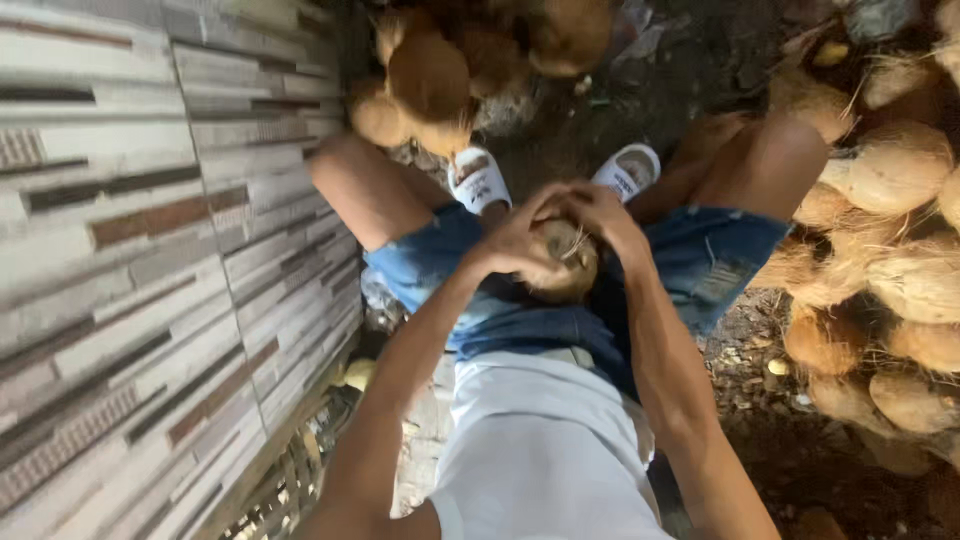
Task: The person sits cross-legged on the floor and peels the fibrous husk off several coconuts by hand. They pull away strands of fiber, rotate the coconuts to access different sides, and discard the removed husk onto the ground.
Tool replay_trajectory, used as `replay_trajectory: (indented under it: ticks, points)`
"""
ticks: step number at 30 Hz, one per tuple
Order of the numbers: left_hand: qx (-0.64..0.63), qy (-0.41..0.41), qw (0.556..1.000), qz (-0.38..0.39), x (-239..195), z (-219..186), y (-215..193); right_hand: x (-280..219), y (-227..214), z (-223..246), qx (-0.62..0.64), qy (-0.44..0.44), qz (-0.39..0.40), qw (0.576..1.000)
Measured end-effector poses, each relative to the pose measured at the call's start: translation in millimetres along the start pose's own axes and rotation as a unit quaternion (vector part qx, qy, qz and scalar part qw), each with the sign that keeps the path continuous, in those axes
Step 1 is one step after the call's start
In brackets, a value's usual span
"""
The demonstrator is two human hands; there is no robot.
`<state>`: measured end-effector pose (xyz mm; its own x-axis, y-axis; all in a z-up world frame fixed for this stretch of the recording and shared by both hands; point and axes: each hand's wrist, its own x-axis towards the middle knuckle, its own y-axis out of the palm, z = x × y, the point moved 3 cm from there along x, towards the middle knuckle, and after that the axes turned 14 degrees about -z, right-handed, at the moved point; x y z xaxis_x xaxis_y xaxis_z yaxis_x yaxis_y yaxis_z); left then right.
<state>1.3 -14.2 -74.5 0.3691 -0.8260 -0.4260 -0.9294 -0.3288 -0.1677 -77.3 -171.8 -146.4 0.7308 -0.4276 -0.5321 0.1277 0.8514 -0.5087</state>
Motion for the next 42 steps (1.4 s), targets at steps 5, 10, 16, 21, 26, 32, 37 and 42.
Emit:
replay_trajectory:
  ticks: [5,10,16,21,26,32,37,42]
  points:
    - [-0.312,0.019,0.946,-0.087,-4,31,31,-28,-12,21,0.058,0.102,0.108,0.987]
    - [-0.357,0.042,0.929,-0.091,-4,46,13,-7,-33,13,0.146,0.055,0.115,0.981]
    - [-0.456,0.124,0.871,-0.137,-2,-4,-9,1,-39,1,0.363,-0.039,0.053,0.93]
    - [-0.492,0.127,0.84,-0.191,-3,-23,-7,8,-48,16,0.456,-0.008,-0.022,0.89]
    - [-0.704,-0.088,0.665,-0.234,24,85,12,7,-64,64,0.509,0.016,-0.098,0.855]
    - [-0.661,-0.169,0.651,-0.333,2,128,15,35,-55,73,0.463,0.016,-0.165,0.871]
    - [-0.594,-0.263,0.611,-0.452,-11,149,8,109,-63,57,0.38,-0.006,-0.359,0.852]
    - [-0.704,-0.161,0.608,-0.331,9,162,-5,166,-66,100,0.263,-0.074,-0.389,0.88]
